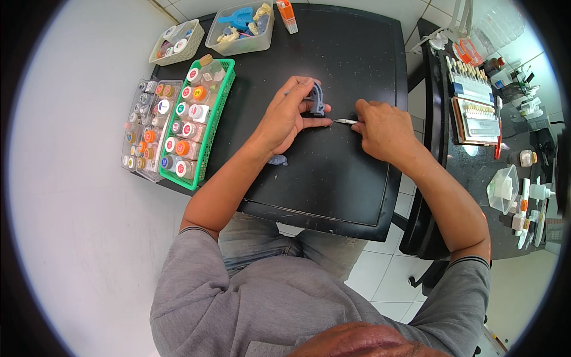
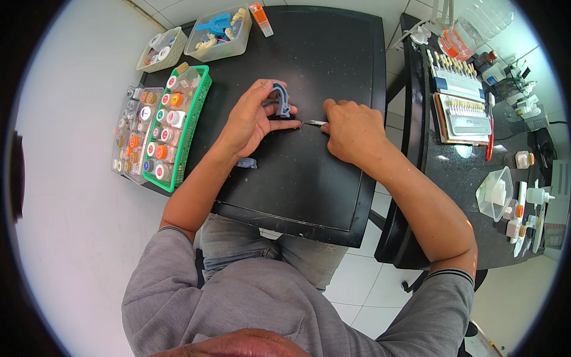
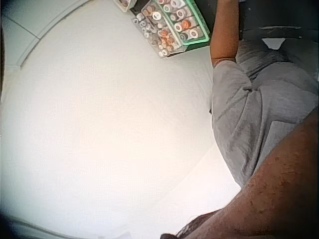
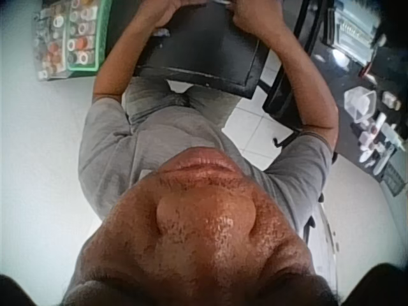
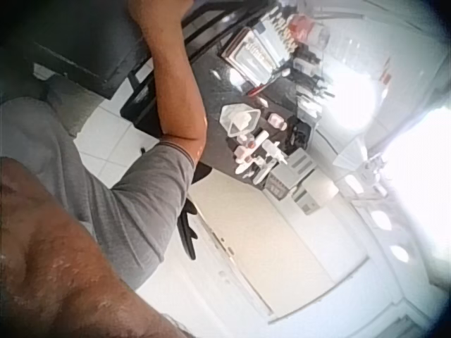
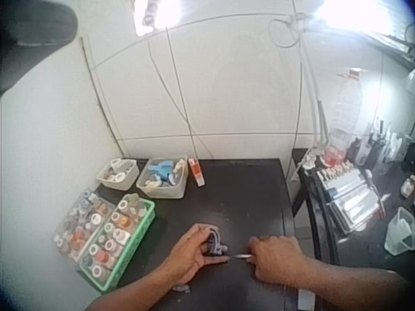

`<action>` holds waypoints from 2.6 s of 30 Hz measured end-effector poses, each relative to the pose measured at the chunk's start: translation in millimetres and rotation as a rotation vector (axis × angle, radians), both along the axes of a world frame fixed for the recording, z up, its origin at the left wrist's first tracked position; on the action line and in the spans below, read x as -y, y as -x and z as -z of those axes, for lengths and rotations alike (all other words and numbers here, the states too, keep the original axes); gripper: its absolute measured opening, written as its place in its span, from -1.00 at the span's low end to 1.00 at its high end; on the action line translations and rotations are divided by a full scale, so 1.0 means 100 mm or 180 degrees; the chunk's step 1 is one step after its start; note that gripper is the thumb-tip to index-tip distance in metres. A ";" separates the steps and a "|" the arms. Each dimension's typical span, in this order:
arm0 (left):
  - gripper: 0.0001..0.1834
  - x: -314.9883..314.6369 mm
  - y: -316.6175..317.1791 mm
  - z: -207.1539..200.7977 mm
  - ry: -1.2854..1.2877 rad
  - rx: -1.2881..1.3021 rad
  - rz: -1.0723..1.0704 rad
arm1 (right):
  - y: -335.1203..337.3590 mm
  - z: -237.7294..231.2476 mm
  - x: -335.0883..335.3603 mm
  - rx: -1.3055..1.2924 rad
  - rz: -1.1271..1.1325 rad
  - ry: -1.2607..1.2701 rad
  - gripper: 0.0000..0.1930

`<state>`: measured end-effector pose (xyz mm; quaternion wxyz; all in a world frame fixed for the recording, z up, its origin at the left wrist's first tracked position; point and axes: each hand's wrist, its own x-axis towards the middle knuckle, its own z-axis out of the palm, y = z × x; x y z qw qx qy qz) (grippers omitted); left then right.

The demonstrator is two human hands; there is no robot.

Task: The person uses a small metal tool to trim and smooth a gray dental mold held in the left hand. The person repeatedly scrapes and refines the mold's edges and inner surfaces, rotating it to access different areas. Small shavings accumulate on the black tabletop.

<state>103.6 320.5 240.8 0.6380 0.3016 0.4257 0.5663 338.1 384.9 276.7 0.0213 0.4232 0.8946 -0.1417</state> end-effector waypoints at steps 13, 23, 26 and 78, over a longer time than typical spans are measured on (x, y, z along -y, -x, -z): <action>-0.57 -0.01 -0.02 0.07 -0.0100 0.0015 0.0002 | 0.00 0.04 -0.02 -0.0055 -0.0036 0.0002 -0.75; -0.58 -0.02 -0.07 0.10 -0.0121 -0.0026 0.0042 | -0.03 0.04 -0.03 -0.0085 -0.0060 -0.0006 -0.75; -0.58 -0.02 -0.08 0.09 -0.0103 -0.0047 0.0027 | -0.03 0.02 -0.04 -0.0059 -0.0045 0.0025 -0.74; -0.64 -0.20 0.19 -0.76 -0.0434 -0.0106 -0.0474 | 0.21 -0.68 -0.24 -0.1811 0.0296 -0.0243 -0.82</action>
